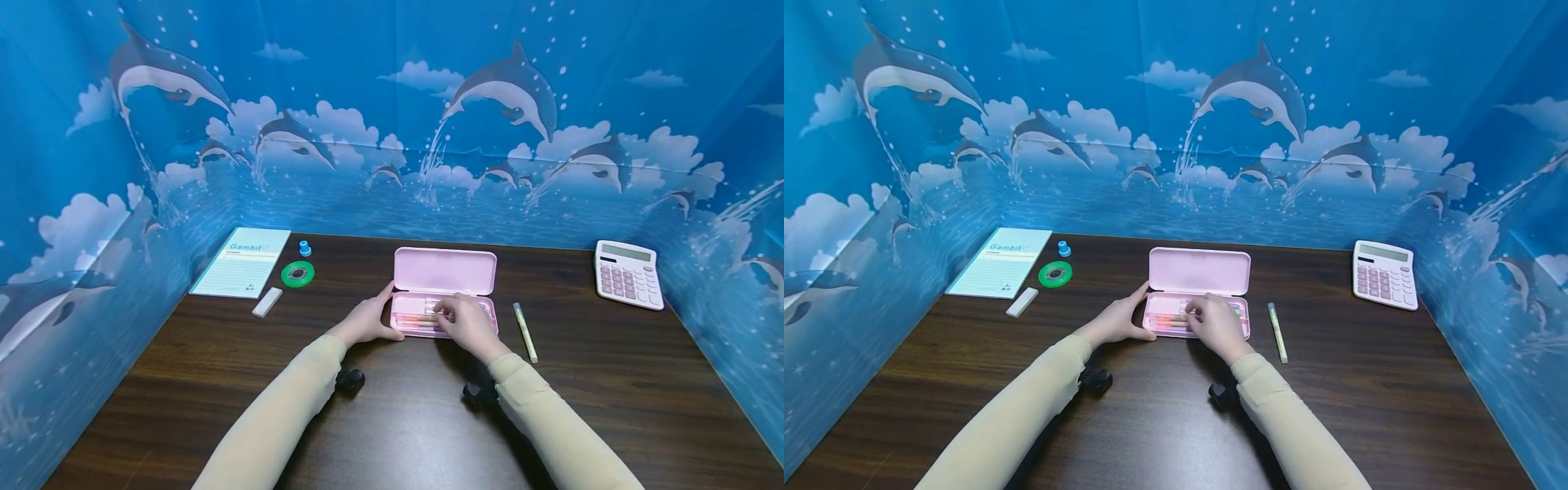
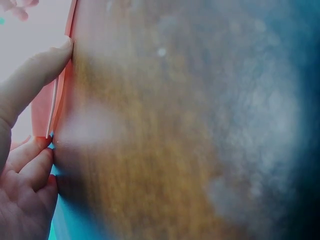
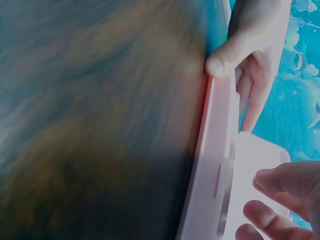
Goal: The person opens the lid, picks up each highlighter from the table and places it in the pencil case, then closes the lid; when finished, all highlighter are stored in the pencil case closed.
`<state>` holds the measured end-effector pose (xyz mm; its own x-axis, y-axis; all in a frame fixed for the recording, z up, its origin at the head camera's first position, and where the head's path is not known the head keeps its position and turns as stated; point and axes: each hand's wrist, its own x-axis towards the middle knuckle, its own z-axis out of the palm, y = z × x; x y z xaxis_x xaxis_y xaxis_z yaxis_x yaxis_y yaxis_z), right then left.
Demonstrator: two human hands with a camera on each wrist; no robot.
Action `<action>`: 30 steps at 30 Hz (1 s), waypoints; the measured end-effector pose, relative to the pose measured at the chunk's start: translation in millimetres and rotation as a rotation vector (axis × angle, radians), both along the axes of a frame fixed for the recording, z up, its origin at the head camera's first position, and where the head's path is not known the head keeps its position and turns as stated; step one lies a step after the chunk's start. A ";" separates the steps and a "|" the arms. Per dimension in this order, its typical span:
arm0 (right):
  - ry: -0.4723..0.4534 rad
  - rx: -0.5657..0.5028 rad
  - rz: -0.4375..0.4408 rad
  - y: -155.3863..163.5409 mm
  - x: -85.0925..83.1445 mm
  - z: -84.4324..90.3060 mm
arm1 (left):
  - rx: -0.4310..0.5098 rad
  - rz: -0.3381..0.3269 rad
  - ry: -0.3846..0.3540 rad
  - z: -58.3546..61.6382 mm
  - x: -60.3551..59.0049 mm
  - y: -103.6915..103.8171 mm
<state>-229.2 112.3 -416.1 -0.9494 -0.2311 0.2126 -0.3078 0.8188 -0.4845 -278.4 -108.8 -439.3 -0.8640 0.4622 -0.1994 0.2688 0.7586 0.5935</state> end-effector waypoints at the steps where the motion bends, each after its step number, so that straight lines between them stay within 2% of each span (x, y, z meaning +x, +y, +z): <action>1: 0.004 0.000 -0.008 2.8 1.0 -0.4 | 0.000 0.001 0.000 -0.2 0.0 -0.2; 8: -0.012 0.017 -0.101 23.5 8.1 -0.5 | 0.010 0.006 -0.003 -1.0 0.2 -0.9; 15: 0.003 -0.001 -0.123 44.1 11.0 -0.9 | 0.014 0.004 -0.003 -1.2 0.1 -1.3; 23: -0.059 0.029 -0.190 72.0 19.3 -4.7 | 0.019 0.001 0.005 -2.4 -1.2 -1.7; 30: -0.075 0.037 -0.263 103.8 29.5 -10.1 | 0.014 -0.003 0.007 -5.4 -2.5 -1.1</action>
